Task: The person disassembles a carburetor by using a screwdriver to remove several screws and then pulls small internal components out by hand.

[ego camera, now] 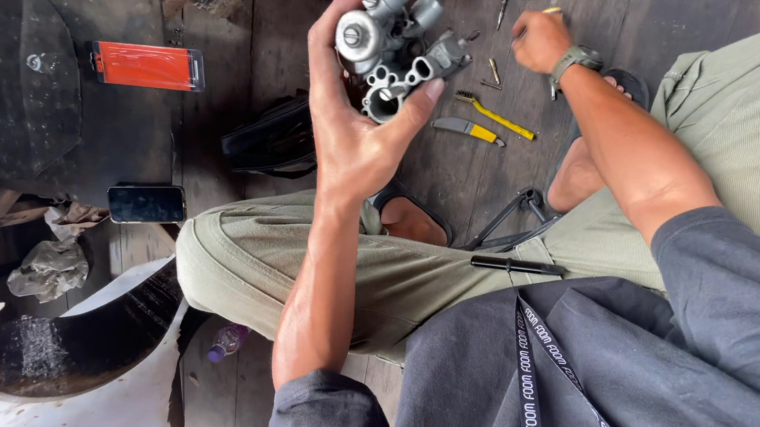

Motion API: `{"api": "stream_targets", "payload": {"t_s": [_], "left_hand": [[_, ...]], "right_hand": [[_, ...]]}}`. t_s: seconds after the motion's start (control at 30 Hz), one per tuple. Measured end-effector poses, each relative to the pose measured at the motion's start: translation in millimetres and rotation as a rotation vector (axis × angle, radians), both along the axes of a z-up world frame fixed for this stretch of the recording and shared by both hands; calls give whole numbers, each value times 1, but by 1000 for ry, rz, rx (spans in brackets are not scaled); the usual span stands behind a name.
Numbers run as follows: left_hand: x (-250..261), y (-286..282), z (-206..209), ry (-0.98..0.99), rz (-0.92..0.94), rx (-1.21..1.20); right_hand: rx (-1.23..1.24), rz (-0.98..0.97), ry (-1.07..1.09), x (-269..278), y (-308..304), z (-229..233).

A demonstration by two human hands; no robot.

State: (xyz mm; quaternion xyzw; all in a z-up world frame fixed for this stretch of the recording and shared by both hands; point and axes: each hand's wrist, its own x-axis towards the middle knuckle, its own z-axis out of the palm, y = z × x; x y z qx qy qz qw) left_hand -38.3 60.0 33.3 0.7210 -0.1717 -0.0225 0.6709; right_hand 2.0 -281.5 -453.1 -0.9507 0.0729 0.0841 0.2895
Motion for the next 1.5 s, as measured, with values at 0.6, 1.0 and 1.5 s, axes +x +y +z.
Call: {"api": "stream_targets", "payload": {"t_s": [0.6,1.0,1.5], "left_hand": [[9,-13,-8,-93,-27,128],[7,-20,6,-158,34,79],[6,-26,14,-268,81,112]], "right_hand": [[323,-451,200,5,77,112],[1212,-66,-257,45,74,355],[1008,230,-812,-42,104,534]]}}
